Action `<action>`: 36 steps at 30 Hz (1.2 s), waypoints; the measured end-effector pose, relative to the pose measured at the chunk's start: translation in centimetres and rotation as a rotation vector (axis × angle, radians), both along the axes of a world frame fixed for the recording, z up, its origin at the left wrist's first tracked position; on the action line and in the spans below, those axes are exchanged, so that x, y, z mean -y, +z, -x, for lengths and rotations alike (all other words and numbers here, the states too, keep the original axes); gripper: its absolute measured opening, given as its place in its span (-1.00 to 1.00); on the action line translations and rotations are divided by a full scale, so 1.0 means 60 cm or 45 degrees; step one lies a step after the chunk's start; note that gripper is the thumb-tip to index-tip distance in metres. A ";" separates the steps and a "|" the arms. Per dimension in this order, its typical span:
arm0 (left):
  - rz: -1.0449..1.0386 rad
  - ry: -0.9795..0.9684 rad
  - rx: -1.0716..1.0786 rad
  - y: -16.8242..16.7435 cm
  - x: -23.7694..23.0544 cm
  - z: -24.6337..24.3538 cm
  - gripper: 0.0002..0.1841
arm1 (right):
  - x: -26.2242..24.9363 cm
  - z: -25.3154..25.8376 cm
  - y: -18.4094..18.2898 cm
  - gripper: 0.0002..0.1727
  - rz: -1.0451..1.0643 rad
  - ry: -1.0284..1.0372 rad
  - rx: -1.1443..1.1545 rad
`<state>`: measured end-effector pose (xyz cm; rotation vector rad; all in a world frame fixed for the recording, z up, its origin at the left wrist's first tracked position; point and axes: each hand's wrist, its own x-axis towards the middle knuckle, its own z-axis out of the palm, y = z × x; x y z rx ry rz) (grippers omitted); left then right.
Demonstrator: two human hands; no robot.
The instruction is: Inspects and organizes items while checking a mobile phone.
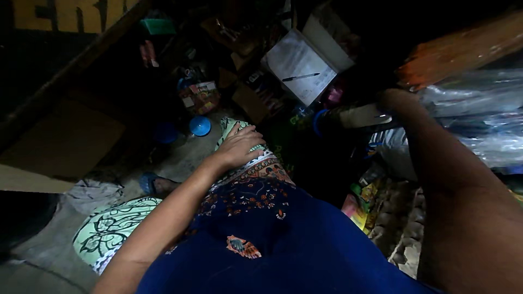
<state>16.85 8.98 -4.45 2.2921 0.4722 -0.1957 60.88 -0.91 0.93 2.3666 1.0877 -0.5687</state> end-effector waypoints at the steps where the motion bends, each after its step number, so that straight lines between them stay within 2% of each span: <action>1: -0.005 -0.001 -0.005 -0.001 0.000 -0.001 -0.56 | -0.001 0.001 0.001 -0.64 0.009 -0.003 -0.002; 7: 0.001 -0.019 -0.066 0.006 -0.002 -0.009 -0.56 | 0.006 0.007 -0.009 -0.62 -0.052 -0.075 0.004; 11: -0.003 -0.017 -0.039 0.004 -0.002 -0.010 -0.56 | 0.013 0.022 -0.012 -0.62 -0.128 -0.097 0.052; 19: -0.048 -0.011 0.060 -0.014 0.002 0.006 -0.53 | 0.041 0.068 -0.030 -0.61 -0.117 -0.103 0.099; 22: -0.053 -0.011 0.046 -0.012 0.002 0.005 -0.53 | 0.049 0.073 -0.032 -0.52 -0.151 -0.099 0.088; 25: -0.041 -0.009 0.039 -0.005 0.003 0.003 -0.54 | 0.055 0.073 -0.039 -0.48 -0.213 -0.034 0.112; 28: -0.045 -0.011 0.029 -0.003 0.004 0.002 -0.54 | 0.060 0.081 -0.043 -0.45 -0.340 0.149 0.133; 32: -0.047 0.002 0.034 -0.006 0.005 0.003 -0.56 | 0.074 0.116 -0.056 -0.54 -0.527 0.381 0.060; 34: -0.052 0.006 0.041 -0.007 0.005 0.003 -0.56 | 0.083 0.140 -0.078 -0.52 -0.532 0.279 -0.035; 36: -0.057 0.006 0.047 -0.006 0.005 0.005 -0.55 | 0.087 0.161 -0.101 -0.51 -0.553 -0.002 -0.151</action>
